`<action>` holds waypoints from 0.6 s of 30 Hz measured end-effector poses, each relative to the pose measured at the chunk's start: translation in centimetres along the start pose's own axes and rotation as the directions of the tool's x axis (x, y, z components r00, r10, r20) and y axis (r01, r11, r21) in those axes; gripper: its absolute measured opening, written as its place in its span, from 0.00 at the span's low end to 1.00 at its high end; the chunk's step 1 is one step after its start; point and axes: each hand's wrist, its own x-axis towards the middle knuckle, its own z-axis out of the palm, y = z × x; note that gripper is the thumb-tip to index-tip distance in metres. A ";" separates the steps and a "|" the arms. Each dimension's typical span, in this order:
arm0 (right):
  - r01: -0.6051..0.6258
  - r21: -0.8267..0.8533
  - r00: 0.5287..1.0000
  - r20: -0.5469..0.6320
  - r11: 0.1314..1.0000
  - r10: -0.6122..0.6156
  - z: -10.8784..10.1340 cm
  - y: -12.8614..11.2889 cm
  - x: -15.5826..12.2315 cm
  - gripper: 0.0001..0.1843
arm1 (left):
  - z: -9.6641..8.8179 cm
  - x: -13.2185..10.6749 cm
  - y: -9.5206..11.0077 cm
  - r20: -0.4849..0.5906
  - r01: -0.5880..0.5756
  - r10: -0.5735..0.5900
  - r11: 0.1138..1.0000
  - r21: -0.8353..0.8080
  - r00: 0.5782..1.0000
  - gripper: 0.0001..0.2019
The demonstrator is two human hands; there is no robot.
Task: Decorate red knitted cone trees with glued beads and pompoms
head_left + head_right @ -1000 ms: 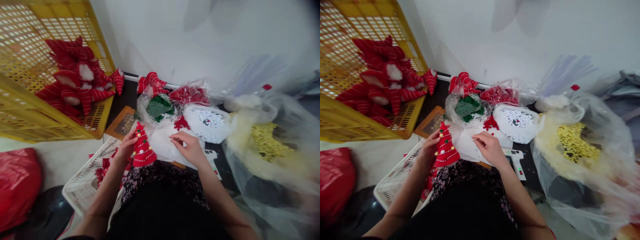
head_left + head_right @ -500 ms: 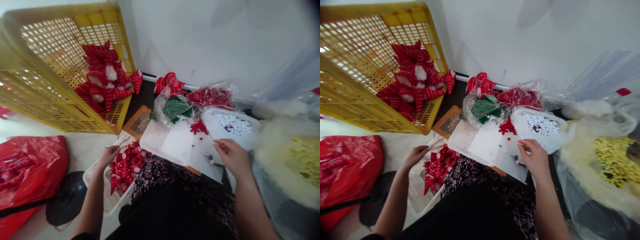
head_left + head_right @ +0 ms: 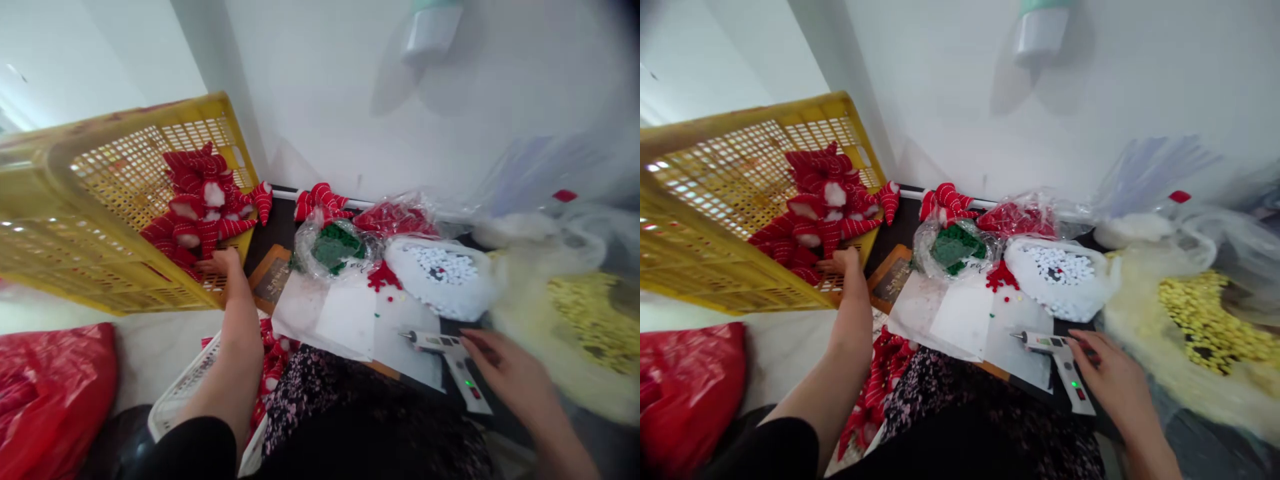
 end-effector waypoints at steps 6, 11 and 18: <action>-0.162 0.064 0.987 0.022 0.985 0.161 -0.1 2.0 -4.1 0.25 | -0.9 -1.9 0.7 -0.084 0.064 -0.065 0.998 -0.015 0.994 0.19; -0.217 0.028 0.973 0.084 0.976 0.214 2.1 0.6 -5.0 0.28 | -4.2 -9.5 0.4 -0.111 -0.437 0.425 0.891 -0.122 0.898 0.17; -0.283 -0.053 0.954 0.087 0.957 0.287 3.3 -0.4 -4.1 0.27 | -10.3 -16.8 2.2 0.022 -0.402 0.561 0.619 -0.675 0.827 0.14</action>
